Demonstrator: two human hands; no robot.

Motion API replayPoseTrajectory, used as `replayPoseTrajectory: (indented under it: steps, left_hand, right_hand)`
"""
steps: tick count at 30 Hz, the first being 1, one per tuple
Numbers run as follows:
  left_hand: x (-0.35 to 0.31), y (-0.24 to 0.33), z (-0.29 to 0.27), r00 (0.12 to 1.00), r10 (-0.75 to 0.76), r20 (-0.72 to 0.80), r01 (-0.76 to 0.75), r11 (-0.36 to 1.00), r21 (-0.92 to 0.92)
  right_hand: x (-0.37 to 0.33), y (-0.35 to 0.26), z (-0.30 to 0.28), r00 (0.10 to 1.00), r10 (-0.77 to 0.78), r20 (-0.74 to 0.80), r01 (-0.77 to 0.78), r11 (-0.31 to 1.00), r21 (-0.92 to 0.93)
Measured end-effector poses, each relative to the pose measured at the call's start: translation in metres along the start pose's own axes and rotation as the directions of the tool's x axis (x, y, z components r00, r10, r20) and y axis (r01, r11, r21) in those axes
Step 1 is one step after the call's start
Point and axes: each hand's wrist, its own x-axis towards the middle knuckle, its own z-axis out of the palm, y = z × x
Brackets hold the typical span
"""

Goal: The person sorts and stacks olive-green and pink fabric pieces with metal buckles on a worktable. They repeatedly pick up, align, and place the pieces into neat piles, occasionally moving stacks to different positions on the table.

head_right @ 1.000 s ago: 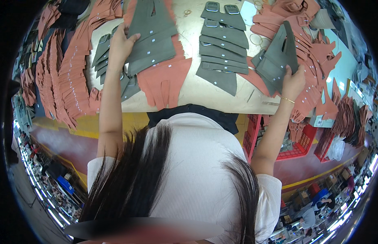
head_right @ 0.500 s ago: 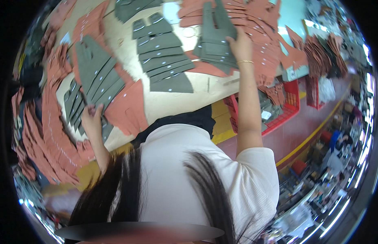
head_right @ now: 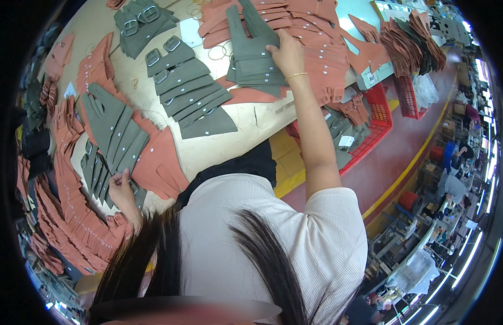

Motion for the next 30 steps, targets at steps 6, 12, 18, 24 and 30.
replayPoseTrajectory:
  steps: [6,12,18,24,30]
  left_hand:
    - [-0.014,0.006,0.006,1.0,-0.016,-0.021,0.015,0.998,-0.068]
    - [-0.009,-0.005,0.012,0.998,-0.057,-0.025,0.055,0.995,-0.086]
    - [-0.007,-0.02,0.021,0.99,-0.001,-0.144,-0.01,0.997,-0.074]
    - [-0.008,-0.014,0.016,0.984,0.031,-0.175,-0.039,0.998,-0.044]
    - [0.005,-0.002,-0.01,0.945,-0.208,0.253,0.321,0.741,-0.59]
  right_hand:
    - [0.017,-0.005,0.003,0.999,0.045,0.014,-0.045,0.999,0.024]
    - [0.028,-0.004,0.01,0.999,0.028,0.029,-0.028,0.999,0.016]
    - [0.002,0.007,0.005,0.921,-0.291,-0.258,0.253,0.952,-0.17]
    - [-0.057,0.005,0.005,0.904,-0.405,-0.139,0.396,0.914,-0.093]
    - [-0.072,-0.01,0.006,0.928,-0.36,-0.093,0.362,0.932,0.008]
